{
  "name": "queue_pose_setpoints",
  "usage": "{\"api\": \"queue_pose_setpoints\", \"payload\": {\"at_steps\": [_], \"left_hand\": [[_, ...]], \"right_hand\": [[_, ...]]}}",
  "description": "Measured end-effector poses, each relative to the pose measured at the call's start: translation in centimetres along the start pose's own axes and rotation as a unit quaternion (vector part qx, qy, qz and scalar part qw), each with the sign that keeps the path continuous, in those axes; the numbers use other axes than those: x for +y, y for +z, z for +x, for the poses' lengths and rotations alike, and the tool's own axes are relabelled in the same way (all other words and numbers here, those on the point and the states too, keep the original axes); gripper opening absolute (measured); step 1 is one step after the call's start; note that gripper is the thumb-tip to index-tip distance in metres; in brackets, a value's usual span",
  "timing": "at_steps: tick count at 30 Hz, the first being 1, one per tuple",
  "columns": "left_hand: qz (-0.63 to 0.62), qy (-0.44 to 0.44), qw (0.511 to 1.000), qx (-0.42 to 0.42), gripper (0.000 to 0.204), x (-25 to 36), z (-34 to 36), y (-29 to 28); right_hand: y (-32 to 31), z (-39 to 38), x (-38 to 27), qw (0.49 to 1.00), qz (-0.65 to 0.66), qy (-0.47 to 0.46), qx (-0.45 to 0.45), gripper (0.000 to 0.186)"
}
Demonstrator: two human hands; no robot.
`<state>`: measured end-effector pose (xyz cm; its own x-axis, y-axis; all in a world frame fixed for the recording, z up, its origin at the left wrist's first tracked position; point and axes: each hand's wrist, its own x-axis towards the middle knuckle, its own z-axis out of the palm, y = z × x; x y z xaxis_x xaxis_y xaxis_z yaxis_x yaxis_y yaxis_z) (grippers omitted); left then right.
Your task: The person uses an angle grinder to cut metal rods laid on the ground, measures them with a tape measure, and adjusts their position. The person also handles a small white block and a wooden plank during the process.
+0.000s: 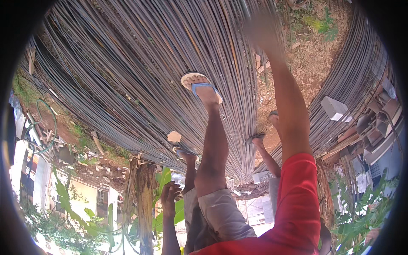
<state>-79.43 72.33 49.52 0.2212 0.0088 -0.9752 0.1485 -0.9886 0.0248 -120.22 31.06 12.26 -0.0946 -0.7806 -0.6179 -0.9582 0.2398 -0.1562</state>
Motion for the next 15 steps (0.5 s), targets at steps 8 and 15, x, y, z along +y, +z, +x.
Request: {"api": "queue_pose_setpoints", "payload": {"at_steps": [8, 15], "left_hand": [[-0.018, -0.187, 0.98, 0.062, 0.037, -5.5, 4.2, -1.2], [-0.04, -0.145, 0.988, 0.022, 0.034, -2.2, 6.3, 3.7]], "right_hand": [[11.9, 13.0, 11.4, 0.98, -0.159, 0.022, 0.12, 0.063], [14.4, 16.7, 10.8, 0.969, -0.236, 0.065, -0.013, 0.081]]}}
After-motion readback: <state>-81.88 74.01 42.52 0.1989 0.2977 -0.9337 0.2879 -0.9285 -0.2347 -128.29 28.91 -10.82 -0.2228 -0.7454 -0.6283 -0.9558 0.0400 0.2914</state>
